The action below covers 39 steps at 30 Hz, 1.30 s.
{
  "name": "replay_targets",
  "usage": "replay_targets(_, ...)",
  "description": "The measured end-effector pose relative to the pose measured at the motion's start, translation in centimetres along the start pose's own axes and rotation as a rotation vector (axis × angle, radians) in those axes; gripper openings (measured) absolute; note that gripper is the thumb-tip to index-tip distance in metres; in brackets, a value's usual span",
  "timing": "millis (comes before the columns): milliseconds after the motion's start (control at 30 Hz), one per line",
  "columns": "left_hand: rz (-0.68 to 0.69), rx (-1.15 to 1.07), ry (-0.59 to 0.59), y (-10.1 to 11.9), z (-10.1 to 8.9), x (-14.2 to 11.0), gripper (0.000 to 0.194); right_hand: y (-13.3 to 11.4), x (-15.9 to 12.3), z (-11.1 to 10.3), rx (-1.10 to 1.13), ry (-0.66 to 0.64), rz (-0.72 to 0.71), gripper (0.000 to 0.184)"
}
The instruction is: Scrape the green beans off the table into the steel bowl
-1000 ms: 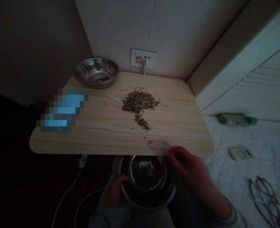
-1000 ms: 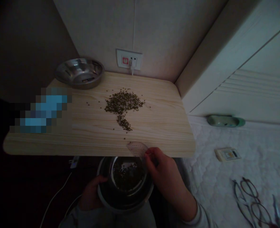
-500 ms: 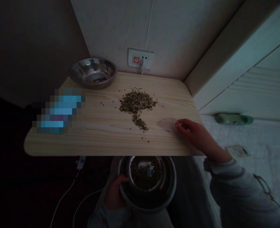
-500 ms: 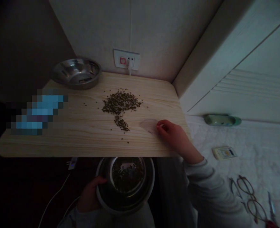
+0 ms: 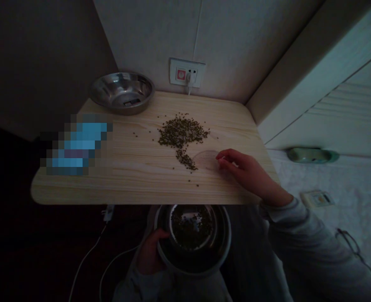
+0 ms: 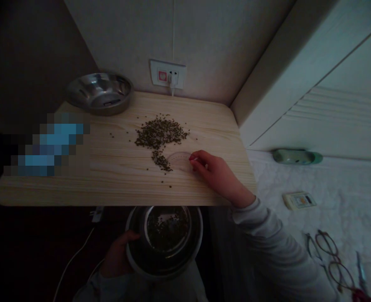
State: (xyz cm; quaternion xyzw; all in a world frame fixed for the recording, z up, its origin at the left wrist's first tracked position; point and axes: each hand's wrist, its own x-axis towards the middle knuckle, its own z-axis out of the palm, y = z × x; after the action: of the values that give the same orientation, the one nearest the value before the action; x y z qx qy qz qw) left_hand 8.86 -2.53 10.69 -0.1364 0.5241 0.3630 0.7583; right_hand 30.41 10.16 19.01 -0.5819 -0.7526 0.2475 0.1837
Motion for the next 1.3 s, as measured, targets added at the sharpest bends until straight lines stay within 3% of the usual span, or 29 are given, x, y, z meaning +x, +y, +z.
replay_targets(200, -0.051, 0.028, -0.013, 0.2, 0.0, -0.1, 0.023, -0.6, 0.0, 0.5, -0.012, -0.068, -0.027, 0.021)
replay_targets(600, 0.055, 0.016, 0.092, 1.4, 1.4, -1.6, 0.033, -1.7, -0.7, 1.1, 0.043, -0.177, -0.054, 0.02)
replay_targets(967, 0.059, -0.023, 0.098, 1.6, 2.5, -2.7, 0.035, -2.1, -2.1, 1.1, 0.065, -0.183, -0.046, 0.02)
replay_targets(1300, 0.02, -0.026, 0.126, 1.9, 1.7, -2.2, 0.037, -2.4, -2.8, 1.4, 0.102, -0.146, 0.007, 0.021)
